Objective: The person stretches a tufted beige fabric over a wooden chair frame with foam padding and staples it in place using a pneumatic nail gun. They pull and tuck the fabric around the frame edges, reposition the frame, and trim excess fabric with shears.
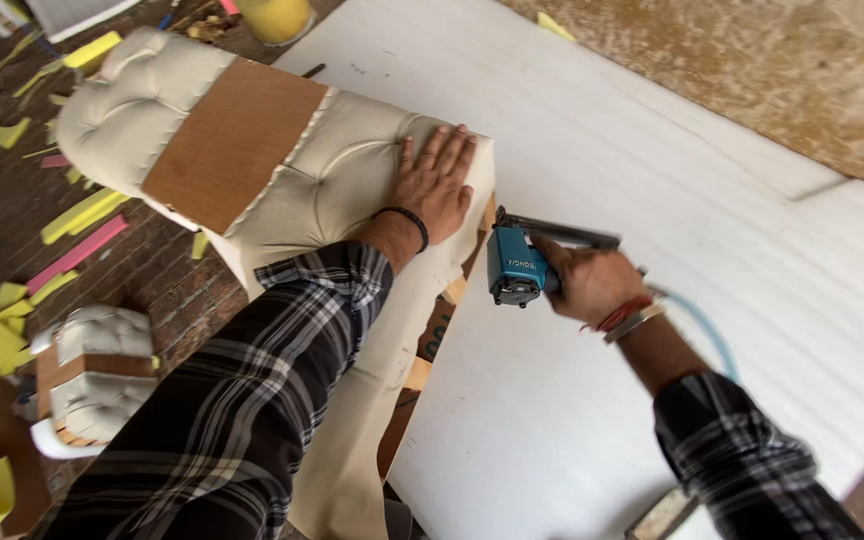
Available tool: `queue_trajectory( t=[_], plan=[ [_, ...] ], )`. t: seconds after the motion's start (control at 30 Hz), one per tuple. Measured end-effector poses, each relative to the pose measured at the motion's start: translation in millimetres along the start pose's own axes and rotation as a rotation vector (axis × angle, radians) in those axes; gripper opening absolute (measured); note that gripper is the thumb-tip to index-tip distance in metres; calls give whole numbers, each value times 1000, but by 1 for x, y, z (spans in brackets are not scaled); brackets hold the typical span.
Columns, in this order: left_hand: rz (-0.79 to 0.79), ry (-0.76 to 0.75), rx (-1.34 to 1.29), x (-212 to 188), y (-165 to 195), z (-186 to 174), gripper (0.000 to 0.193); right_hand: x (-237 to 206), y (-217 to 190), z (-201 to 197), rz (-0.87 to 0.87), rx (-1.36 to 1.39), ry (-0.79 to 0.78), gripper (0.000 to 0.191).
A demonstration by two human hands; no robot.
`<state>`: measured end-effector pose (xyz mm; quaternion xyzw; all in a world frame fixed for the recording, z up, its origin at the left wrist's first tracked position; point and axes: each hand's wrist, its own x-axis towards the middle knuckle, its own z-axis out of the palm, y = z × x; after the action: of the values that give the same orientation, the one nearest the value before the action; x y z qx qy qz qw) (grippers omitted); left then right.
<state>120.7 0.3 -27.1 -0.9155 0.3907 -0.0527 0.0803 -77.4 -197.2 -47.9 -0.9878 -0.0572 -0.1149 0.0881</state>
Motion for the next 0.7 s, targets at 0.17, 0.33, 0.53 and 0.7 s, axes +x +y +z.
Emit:
queue_trajectory(
  t=[0.17, 0.33, 0.53, 0.7],
  plan=[
    [17, -14, 10, 1, 4, -14, 67, 48, 24, 5, -218, -90, 15, 64],
    [10, 6, 24, 3, 5, -8, 68, 65, 27, 30, -266, -125, 36, 55],
    [4, -2, -12, 5, 3, -1, 69, 61, 14, 45, -182, -180, 25, 33],
    [-4, -14, -16, 4, 3, -3, 69, 57, 3, 41, -153, -142, -19, 51]
  ],
)
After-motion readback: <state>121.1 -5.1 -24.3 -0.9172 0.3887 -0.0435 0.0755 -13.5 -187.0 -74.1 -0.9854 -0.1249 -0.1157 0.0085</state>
